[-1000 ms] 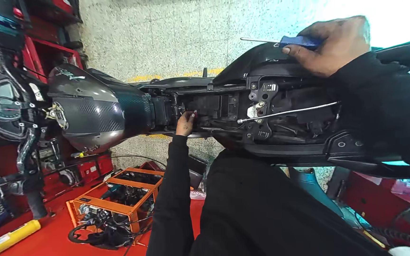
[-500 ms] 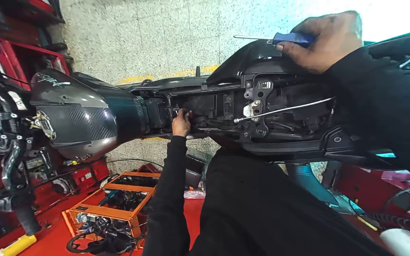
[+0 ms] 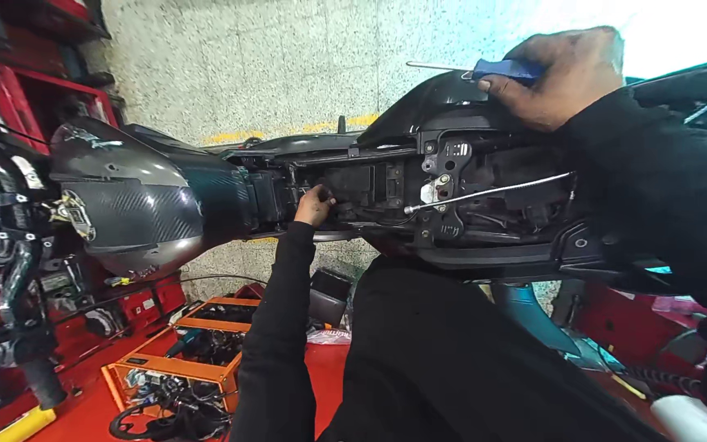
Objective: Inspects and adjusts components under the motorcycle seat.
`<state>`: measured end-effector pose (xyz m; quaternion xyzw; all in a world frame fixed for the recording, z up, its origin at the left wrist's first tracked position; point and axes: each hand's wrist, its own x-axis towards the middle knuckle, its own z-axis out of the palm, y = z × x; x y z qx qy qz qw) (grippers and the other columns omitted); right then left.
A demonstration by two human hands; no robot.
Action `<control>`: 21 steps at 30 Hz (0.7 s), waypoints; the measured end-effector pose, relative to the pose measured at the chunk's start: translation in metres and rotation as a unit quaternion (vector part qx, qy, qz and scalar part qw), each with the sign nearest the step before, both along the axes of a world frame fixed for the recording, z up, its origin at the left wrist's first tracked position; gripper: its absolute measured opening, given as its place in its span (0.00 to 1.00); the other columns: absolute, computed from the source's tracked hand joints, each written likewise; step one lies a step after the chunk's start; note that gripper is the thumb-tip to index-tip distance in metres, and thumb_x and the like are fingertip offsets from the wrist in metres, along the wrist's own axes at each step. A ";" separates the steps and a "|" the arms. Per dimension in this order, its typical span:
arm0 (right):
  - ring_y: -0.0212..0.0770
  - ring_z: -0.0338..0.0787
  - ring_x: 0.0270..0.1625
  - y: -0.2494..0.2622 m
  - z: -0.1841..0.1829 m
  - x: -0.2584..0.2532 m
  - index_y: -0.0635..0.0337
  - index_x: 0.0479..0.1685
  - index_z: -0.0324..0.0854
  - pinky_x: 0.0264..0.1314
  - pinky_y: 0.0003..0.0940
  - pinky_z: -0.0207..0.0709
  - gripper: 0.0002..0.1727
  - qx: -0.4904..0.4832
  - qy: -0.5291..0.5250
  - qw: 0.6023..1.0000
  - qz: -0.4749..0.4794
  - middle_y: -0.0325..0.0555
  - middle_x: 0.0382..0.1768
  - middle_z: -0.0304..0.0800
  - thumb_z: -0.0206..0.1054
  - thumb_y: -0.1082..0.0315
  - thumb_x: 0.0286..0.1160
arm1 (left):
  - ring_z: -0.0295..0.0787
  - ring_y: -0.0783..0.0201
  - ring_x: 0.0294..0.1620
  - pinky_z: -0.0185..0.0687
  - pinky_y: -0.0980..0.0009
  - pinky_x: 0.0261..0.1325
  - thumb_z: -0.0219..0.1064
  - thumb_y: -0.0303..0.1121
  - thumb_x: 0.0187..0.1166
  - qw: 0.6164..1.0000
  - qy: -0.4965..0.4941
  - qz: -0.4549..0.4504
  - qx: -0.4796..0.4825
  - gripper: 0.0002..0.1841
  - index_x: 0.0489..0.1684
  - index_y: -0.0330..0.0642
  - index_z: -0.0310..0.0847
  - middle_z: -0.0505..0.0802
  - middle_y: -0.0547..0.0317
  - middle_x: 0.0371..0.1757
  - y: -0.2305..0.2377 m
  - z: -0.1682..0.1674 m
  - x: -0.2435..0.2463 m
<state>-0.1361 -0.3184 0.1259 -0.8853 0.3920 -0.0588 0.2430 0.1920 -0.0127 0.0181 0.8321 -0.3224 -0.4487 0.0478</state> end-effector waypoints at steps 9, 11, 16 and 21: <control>0.73 0.89 0.59 -0.001 -0.001 0.000 0.61 0.60 0.86 0.61 0.74 0.73 0.42 0.008 0.014 1.000 -0.002 0.70 0.53 0.91 0.54 0.27 0.76 | 0.91 0.58 0.53 0.85 0.53 0.63 0.67 0.35 0.84 0.983 0.053 0.114 -0.132 0.13 0.59 0.38 0.84 0.93 0.49 0.51 0.014 -0.020 0.005; 0.73 0.90 0.59 -0.001 0.000 0.001 0.60 0.59 0.86 0.60 0.75 0.73 0.42 0.005 0.012 1.000 0.000 0.70 0.53 0.91 0.54 0.27 0.76 | 0.91 0.60 0.53 0.85 0.55 0.63 0.67 0.34 0.84 0.978 0.057 0.139 -0.143 0.13 0.60 0.38 0.83 0.93 0.49 0.51 0.017 -0.024 0.003; 0.71 0.91 0.55 0.000 -0.002 0.000 0.63 0.57 0.87 0.58 0.73 0.76 0.40 -0.008 -0.013 1.000 0.006 0.69 0.49 0.92 0.57 0.30 0.76 | 0.87 0.52 0.65 0.79 0.50 0.74 0.66 0.37 0.86 0.978 -0.022 0.152 -0.144 0.15 0.60 0.37 0.84 0.90 0.44 0.61 0.024 -0.030 -0.009; 0.71 0.91 0.56 0.001 0.000 0.000 0.63 0.56 0.87 0.59 0.73 0.75 0.39 -0.003 -0.017 1.000 -0.003 0.69 0.50 0.92 0.58 0.32 0.77 | 0.91 0.55 0.62 0.81 0.53 0.74 0.73 0.49 0.77 0.964 -0.148 0.128 -0.179 0.23 0.60 0.40 0.88 0.94 0.48 0.58 0.035 -0.031 -0.030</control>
